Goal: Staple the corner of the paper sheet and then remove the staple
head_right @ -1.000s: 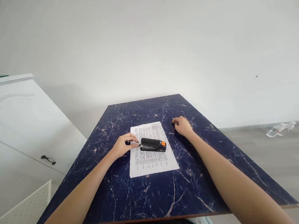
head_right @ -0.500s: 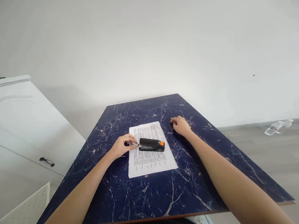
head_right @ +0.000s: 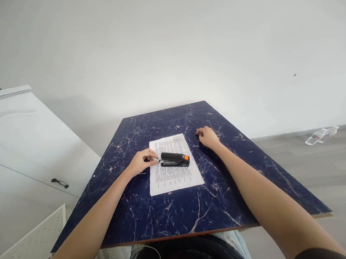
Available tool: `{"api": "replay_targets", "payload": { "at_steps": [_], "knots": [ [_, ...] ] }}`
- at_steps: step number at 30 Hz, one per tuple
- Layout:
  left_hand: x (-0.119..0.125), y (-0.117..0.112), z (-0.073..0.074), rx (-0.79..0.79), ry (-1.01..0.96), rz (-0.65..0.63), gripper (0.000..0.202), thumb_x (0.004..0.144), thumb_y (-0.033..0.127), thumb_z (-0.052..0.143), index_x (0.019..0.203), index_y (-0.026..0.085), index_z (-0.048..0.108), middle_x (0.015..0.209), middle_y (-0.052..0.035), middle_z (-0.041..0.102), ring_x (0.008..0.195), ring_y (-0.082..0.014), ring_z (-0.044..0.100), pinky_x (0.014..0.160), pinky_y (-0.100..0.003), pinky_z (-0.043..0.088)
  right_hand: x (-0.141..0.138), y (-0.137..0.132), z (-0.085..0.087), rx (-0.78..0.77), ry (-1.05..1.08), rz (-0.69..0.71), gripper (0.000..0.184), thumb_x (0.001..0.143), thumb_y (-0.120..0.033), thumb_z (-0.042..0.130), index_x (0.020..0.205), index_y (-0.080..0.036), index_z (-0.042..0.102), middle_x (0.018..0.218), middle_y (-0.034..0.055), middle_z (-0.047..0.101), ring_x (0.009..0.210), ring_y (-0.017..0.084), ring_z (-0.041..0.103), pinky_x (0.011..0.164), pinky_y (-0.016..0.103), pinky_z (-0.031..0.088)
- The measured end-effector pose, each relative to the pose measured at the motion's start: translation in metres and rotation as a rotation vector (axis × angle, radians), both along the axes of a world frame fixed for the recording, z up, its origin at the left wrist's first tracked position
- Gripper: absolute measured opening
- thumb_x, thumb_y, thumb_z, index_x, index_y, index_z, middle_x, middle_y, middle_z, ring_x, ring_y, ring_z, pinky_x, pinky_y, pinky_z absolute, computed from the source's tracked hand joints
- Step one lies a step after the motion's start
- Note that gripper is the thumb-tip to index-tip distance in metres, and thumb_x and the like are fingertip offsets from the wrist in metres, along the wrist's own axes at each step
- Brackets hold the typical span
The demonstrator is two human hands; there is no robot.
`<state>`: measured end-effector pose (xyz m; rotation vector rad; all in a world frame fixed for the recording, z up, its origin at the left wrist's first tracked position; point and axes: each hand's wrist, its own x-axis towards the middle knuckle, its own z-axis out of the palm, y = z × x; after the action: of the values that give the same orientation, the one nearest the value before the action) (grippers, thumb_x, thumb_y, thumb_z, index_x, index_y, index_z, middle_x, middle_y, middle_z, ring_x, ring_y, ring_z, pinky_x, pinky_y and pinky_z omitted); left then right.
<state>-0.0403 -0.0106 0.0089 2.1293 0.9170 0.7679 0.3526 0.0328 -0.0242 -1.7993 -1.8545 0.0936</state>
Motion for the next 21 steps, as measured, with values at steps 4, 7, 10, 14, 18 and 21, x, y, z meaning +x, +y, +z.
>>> {"api": "replay_targets", "payload": {
  "at_steps": [4,7,10,14,18,21],
  "knots": [
    [0.0001,0.0003,-0.0001,0.013,0.004,-0.024,0.023,0.081,0.041,0.083,0.095,0.022,0.080,0.103,-0.0068,0.071,0.078,-0.0150,0.060,0.072,-0.032,0.047,-0.0005,-0.0022,0.0024,-0.001,0.001,0.000,0.035,0.084,-0.009,0.053,0.105,-0.016,0.080,0.099,0.0106,0.070,0.089,0.023,0.065,0.092,0.032,0.050],
    [-0.0005,0.0005,-0.0007,0.011,-0.022,-0.027,0.022,0.082,0.039,0.082,0.097,0.023,0.080,0.105,-0.0067,0.070,0.078,-0.0146,0.059,0.072,-0.032,0.046,-0.0007,-0.0029,0.0036,-0.008,0.004,0.002,0.035,0.084,-0.008,0.052,0.105,-0.015,0.079,0.098,0.0107,0.070,0.088,0.022,0.065,0.092,0.032,0.049],
    [-0.0009,0.0005,-0.0006,0.007,-0.003,-0.024,0.021,0.083,0.038,0.081,0.098,0.023,0.080,0.105,-0.0064,0.069,0.078,-0.0145,0.057,0.072,-0.032,0.045,-0.0007,-0.0024,0.0033,-0.016,0.010,0.006,0.034,0.086,-0.008,0.052,0.105,-0.015,0.079,0.098,0.0107,0.069,0.087,0.022,0.064,0.092,0.032,0.049],
    [0.0002,-0.0002,0.0010,0.007,0.040,-0.025,0.019,0.083,0.037,0.081,0.097,0.023,0.080,0.104,-0.0058,0.069,0.078,-0.0147,0.056,0.073,-0.032,0.044,-0.0003,-0.0016,0.0022,-0.019,0.017,0.002,0.033,0.086,-0.008,0.053,0.105,-0.015,0.079,0.098,0.0101,0.068,0.087,0.022,0.063,0.091,0.031,0.048],
    [0.0016,-0.0008,0.0022,0.026,0.050,-0.038,0.018,0.084,0.035,0.079,0.097,0.022,0.078,0.103,-0.0057,0.069,0.078,-0.0149,0.055,0.073,-0.032,0.044,0.0000,-0.0017,0.0027,-0.021,0.019,-0.002,0.033,0.087,-0.008,0.053,0.105,-0.016,0.079,0.100,0.0098,0.068,0.087,0.021,0.063,0.092,0.031,0.048],
    [0.0014,-0.0008,0.0022,0.053,0.099,-0.056,0.017,0.087,0.035,0.076,0.097,0.021,0.076,0.101,-0.0053,0.068,0.079,-0.0151,0.055,0.074,-0.032,0.045,0.0001,-0.0017,0.0032,-0.026,0.019,0.002,0.034,0.086,-0.008,0.052,0.105,-0.016,0.079,0.100,0.0098,0.068,0.087,0.021,0.063,0.092,0.031,0.048]
  ]
}}
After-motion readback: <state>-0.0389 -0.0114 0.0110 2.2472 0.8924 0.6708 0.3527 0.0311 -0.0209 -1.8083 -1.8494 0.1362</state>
